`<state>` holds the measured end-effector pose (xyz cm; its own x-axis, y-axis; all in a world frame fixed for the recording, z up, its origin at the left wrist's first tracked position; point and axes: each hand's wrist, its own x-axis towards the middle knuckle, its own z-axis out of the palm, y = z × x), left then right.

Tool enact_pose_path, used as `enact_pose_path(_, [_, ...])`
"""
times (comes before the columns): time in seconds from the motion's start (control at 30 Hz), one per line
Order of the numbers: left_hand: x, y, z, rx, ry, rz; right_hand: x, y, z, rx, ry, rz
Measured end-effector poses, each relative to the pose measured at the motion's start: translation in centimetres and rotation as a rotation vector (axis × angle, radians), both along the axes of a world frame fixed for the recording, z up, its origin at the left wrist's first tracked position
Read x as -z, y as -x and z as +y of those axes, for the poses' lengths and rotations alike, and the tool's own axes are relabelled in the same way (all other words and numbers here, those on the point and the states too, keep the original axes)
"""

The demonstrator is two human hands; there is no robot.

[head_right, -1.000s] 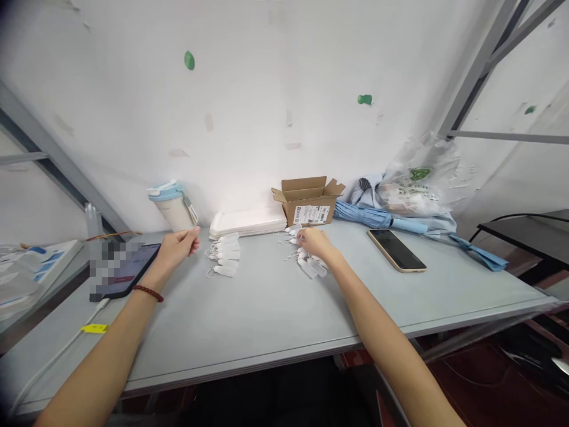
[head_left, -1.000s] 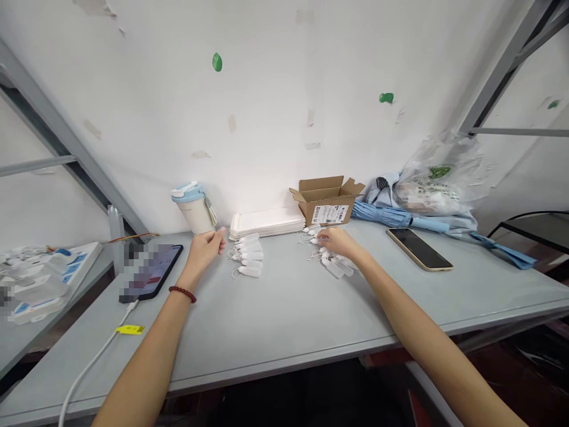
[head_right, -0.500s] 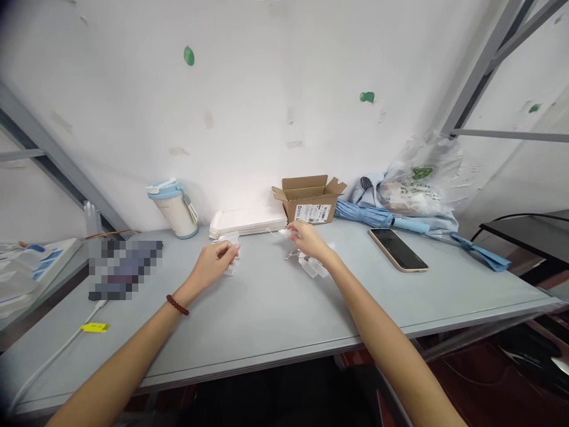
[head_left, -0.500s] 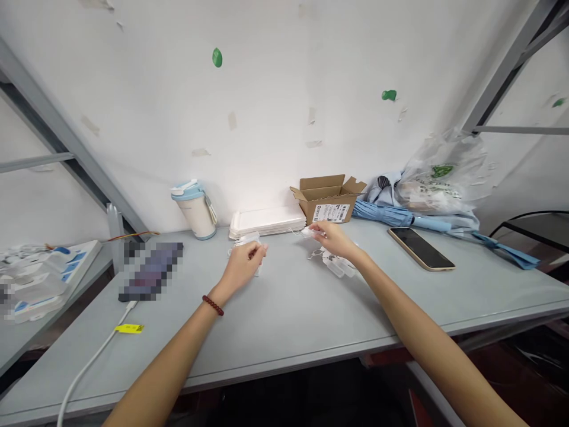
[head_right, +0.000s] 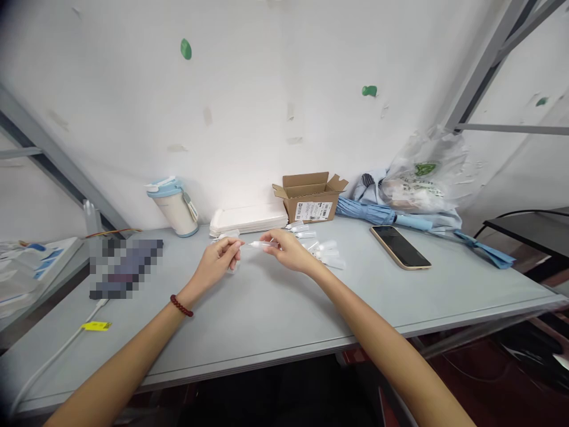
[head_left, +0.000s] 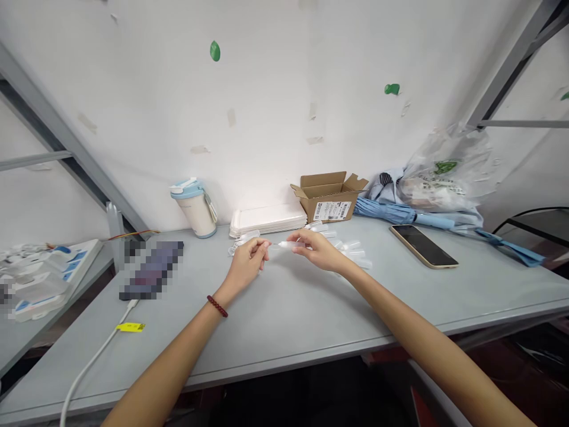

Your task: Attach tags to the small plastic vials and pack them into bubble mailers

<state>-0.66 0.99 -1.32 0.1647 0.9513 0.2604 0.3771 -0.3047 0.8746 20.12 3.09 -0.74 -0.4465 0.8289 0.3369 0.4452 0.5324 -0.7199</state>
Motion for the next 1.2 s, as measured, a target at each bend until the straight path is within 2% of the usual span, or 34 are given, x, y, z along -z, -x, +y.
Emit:
enact_pose_path(0.4, [0.2,0.0,0.2,0.113,0.016,0.040,0.0,0.2,0.0,0.005,-0.001,-0.025])
enact_pose_path(0.63, [0.3,0.1,0.2,0.124,0.013,0.058,0.0,0.2,-0.1,-0.001,-0.022,-0.054])
enact_pose_path(0.93, [1.1,-0.3,0.0,0.103,-0.057,0.230,0.1,0.2,-0.1,0.029,-0.084,-0.148])
enact_pose_path(1.2, [1.2,-0.7,-0.6,0.124,-0.071,0.281,0.5,0.8,-0.4,0.021,-0.088,-0.184])
